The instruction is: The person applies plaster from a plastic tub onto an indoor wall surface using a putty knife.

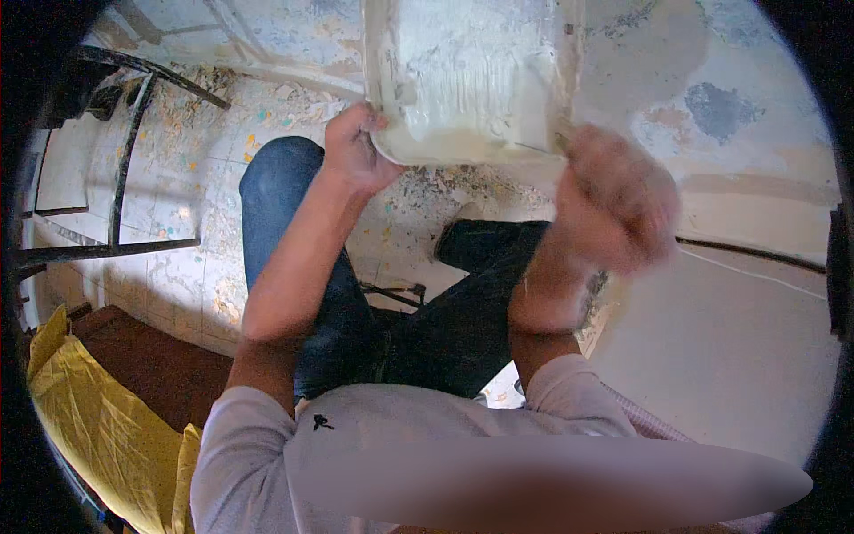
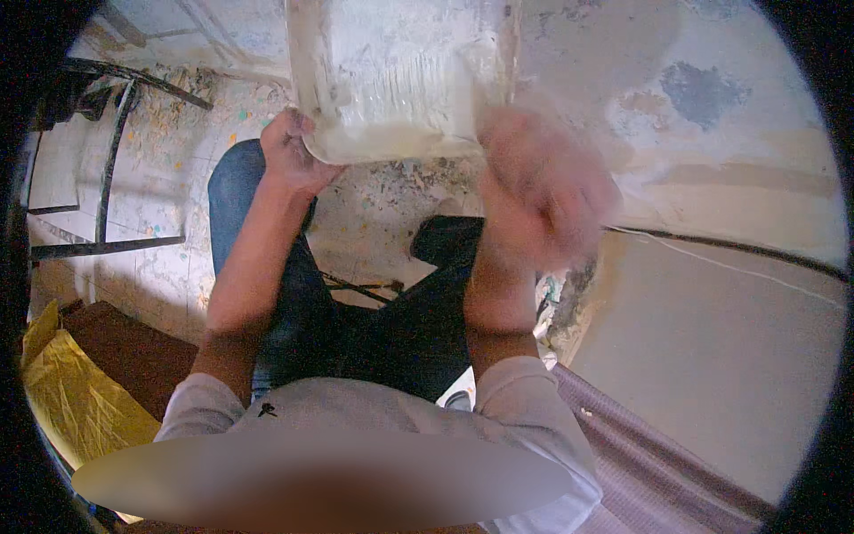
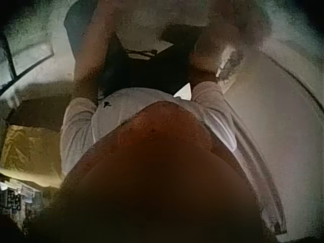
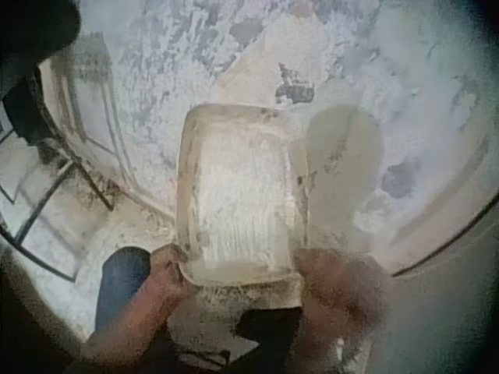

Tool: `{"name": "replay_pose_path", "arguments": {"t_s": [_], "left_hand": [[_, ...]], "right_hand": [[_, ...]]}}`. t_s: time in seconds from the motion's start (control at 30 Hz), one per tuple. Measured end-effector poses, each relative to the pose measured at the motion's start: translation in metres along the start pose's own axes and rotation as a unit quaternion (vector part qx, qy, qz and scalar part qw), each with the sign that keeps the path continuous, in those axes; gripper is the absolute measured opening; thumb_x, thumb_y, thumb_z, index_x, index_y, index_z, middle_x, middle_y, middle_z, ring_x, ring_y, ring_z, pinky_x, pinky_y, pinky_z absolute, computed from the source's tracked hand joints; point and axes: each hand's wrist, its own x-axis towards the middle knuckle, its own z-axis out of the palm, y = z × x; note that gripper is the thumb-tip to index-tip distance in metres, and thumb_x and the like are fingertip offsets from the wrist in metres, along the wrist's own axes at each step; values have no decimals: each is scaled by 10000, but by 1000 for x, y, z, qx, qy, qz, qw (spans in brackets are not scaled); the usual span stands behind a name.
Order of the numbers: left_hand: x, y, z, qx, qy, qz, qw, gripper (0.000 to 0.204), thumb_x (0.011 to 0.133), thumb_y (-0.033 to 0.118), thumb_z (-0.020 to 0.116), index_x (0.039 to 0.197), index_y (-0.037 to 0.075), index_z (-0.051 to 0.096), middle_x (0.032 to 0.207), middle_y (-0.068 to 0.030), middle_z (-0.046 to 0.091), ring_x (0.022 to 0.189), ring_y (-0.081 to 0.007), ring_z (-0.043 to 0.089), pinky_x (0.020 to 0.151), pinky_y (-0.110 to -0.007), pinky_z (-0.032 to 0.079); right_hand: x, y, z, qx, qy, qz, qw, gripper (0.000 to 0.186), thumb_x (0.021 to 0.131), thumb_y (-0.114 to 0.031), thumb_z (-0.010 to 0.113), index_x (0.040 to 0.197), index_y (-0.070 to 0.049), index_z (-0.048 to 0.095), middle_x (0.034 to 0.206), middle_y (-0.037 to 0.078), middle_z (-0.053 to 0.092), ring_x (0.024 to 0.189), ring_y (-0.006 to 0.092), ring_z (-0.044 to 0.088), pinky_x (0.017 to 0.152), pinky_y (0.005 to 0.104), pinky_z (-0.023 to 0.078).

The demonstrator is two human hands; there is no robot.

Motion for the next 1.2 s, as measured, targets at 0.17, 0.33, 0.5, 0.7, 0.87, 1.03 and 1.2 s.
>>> {"name": "replay_pose_path", "arguments": {"t_s": [0.17, 0.33, 0.5, 0.7, 0.87, 1.03, 1.2], "left_hand": [[-4, -4, 11, 73, -22, 7, 997, 680, 608, 159, 497, 1258, -31, 441, 1153, -189, 555, 1075, -352, 555, 948, -495, 444], [-2, -4, 9, 104, -37, 15, 994, 707, 589, 100, 486, 1277, -34, 394, 1126, -169, 549, 1052, -316, 574, 926, -459, 474], [-4, -12, 16, 134, -3, 12, 991, 737, 575, 80, 495, 1293, -22, 367, 1107, -137, 549, 1028, -288, 579, 899, -430, 497], [-4, -21, 15, 170, -3, 31, 985, 756, 582, 58, 518, 1317, 2, 352, 1124, -118, 532, 1028, -264, 574, 922, -422, 487], [-8, -28, 24, 196, 17, 38, 980, 799, 569, 54, 530, 1342, 16, 335, 1131, -109, 533, 1050, -255, 569, 941, -407, 474], [-8, -35, 20, 217, -9, 57, 975, 839, 542, 33, 499, 1360, 20, 312, 1125, -106, 537, 1073, -250, 564, 955, -394, 464], [-10, -37, 26, 167, 8, 53, 984, 860, 525, 23, 475, 1367, 26, 297, 1145, -122, 530, 1095, -267, 557, 979, -411, 450]], "right_hand": [[3, 6, -6, 27, -25, -18, 999, 334, 850, -151, 504, 566, -16, 392, 524, 63, 371, 484, 196, 336, 490, 342, 265], [3, -16, -6, -22, -47, -81, 995, 367, 828, -275, 483, 561, -67, 341, 512, 53, 337, 503, 193, 300, 509, 365, 233], [9, -10, -13, -99, -85, -135, 982, 385, 856, -249, 516, 579, -18, 383, 512, 71, 361, 471, 193, 309, 486, 364, 238], [10, 8, -18, -108, -78, -130, 982, 400, 866, -227, 559, 580, 14, 417, 506, 78, 378, 454, 194, 333, 462, 358, 258], [6, 24, -16, -146, -61, -113, 981, 441, 849, -260, 597, 557, 18, 417, 500, 59, 364, 450, 193, 351, 455, 355, 264], [3, 39, -21, -123, -44, -91, 987, 460, 837, -268, 615, 537, 11, 407, 497, 48, 354, 457, 190, 362, 457, 350, 270], [-3, 49, -23, -29, -44, -81, 995, 406, 851, -220, 580, 560, 4, 406, 513, 64, 373, 468, 187, 335, 469, 345, 261]]}}
